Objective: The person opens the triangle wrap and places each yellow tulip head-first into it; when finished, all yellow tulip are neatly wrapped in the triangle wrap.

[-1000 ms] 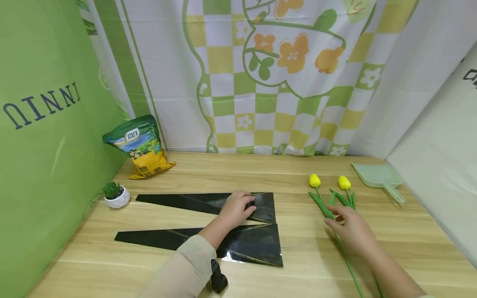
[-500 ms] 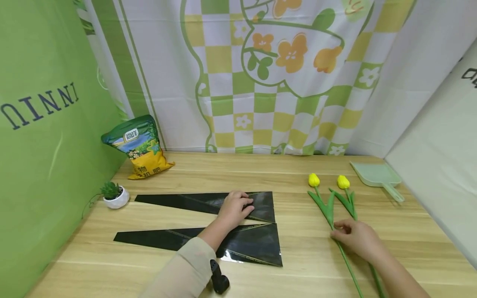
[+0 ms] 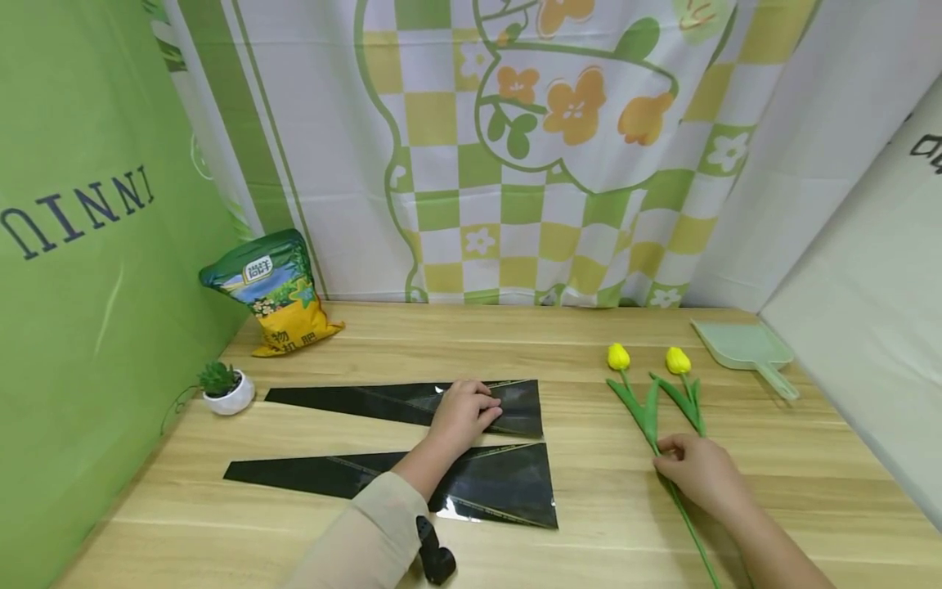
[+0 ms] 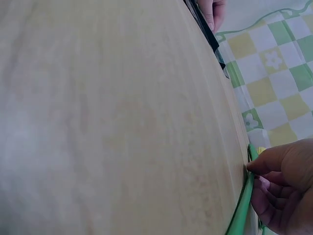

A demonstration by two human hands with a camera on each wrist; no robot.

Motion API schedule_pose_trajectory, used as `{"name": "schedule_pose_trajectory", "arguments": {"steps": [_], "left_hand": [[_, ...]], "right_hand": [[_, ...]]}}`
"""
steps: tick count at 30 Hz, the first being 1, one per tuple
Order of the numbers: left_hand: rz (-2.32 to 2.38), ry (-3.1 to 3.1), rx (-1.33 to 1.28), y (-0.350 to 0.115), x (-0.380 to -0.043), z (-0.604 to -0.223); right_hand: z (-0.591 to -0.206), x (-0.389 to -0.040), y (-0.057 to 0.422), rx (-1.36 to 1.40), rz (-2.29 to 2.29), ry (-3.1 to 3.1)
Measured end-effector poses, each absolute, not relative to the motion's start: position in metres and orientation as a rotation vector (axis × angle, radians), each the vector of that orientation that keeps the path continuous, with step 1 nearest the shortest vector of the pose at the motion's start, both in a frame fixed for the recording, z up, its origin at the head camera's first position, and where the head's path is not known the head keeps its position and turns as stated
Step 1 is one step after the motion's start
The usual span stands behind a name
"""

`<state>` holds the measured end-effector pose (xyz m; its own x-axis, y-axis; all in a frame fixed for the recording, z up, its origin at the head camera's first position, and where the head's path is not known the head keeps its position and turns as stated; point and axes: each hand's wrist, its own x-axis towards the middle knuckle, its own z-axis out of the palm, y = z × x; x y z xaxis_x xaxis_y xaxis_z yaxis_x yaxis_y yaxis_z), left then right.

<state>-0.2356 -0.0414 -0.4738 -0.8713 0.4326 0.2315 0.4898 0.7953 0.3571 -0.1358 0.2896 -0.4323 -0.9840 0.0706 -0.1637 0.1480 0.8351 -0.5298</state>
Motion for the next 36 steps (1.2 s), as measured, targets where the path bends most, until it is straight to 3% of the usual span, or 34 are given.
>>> {"name": "schedule_pose_trajectory", "arguments": {"steps": [11,23,36], "left_hand": [[-0.722,-2.746,-0.744,-0.04,-0.237,-0.482],[-0.764,-2.715,-0.702,-0.041,-0.236,-0.483],[-0.77,-2.706,-0.689,-0.042,-0.235,-0.484]], "right_hand": [[-0.434,-0.144,0.285,0.216,-0.984,2.83],[-0.424,-0.167,0.256,0.242,-1.604,2.552],[-0.427,-0.185,0.233,0.494,-2.114,2.296]]}}
